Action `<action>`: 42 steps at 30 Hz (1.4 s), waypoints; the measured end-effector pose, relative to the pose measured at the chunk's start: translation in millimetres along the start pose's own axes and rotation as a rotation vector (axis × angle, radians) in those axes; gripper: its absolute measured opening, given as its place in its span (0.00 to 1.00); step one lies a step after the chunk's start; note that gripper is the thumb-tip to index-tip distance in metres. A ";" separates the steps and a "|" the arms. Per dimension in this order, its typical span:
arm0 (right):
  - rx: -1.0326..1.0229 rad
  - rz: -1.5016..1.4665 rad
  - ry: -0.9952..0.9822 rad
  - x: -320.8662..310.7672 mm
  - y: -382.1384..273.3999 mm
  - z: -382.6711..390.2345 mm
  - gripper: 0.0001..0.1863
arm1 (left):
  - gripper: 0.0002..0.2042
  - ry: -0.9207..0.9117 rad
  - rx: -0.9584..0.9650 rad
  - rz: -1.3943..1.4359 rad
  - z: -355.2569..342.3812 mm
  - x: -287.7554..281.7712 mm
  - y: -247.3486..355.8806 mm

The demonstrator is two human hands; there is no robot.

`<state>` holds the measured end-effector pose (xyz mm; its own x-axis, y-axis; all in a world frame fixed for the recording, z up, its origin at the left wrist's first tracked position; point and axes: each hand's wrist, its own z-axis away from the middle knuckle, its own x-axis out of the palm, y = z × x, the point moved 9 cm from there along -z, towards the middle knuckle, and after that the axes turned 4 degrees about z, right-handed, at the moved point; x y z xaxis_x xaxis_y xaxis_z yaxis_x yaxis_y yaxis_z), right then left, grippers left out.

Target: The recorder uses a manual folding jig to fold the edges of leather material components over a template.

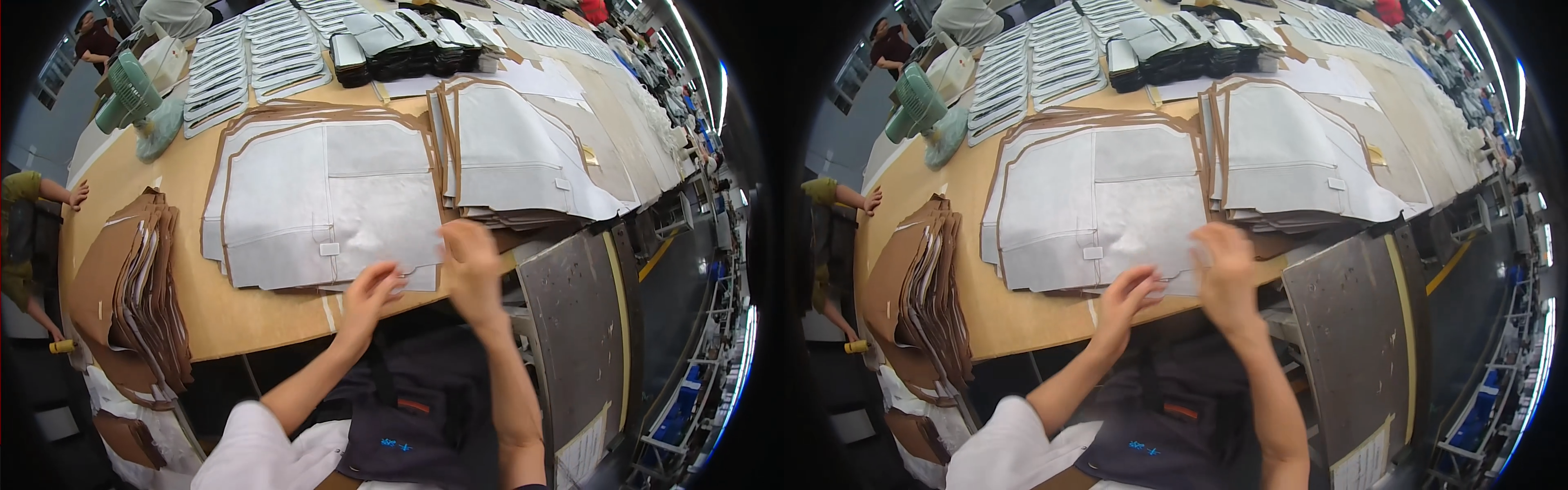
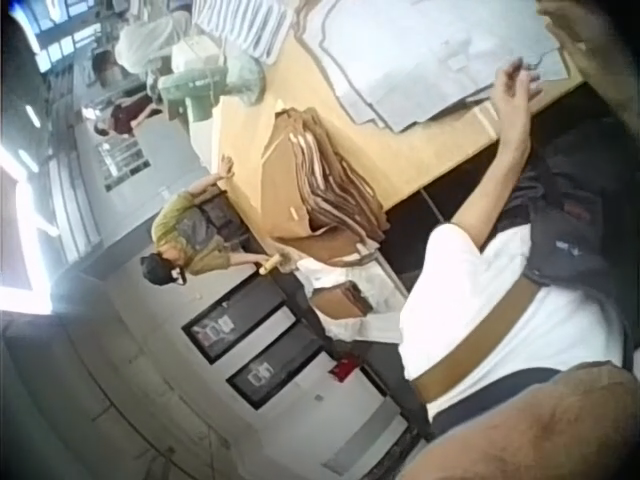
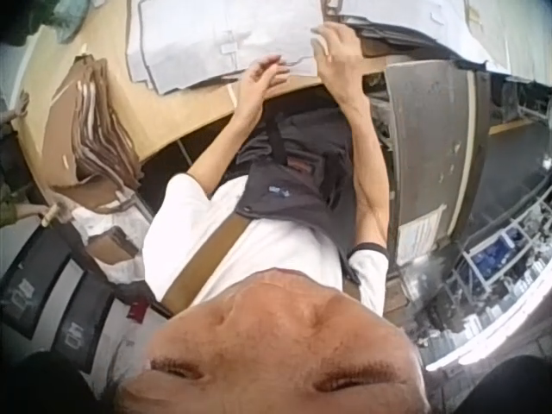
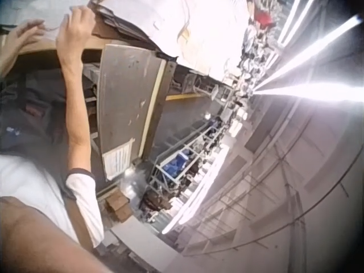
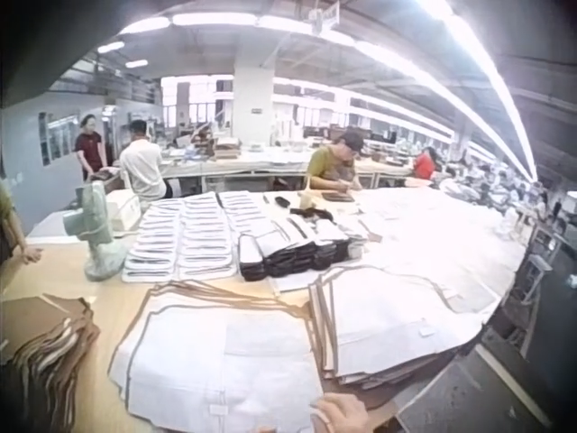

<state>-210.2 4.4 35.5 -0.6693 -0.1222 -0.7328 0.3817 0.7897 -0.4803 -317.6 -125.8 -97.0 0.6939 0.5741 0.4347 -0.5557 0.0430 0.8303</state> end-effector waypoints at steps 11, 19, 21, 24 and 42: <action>-0.374 0.217 -0.151 123.9 -36.1 47.9 0.24 | 0.15 0.525 0.224 0.242 48.5 -154.5 55.3; -0.423 0.488 -0.178 97.4 -40.4 22.7 0.11 | 0.29 0.411 0.056 -0.020 53.4 -166.9 41.7; -0.383 0.609 -0.221 83.2 -36.6 3.8 0.09 | 0.25 0.268 0.043 0.018 49.8 -146.6 26.5; -0.425 0.526 -0.120 44.9 -80.5 -36.4 0.08 | 0.21 -0.121 -0.048 -0.022 50.4 -72.4 9.9; -0.160 0.725 0.411 -306.8 21.3 99.7 0.09 | 0.26 -0.409 0.280 0.074 -59.6 68.5 -13.1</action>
<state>66.8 -1.3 202.1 -0.4838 0.6511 -0.5848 0.7320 0.6673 0.1375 -290.1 -38.3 -98.9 0.8111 0.1970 0.5508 -0.5051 -0.2391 0.8293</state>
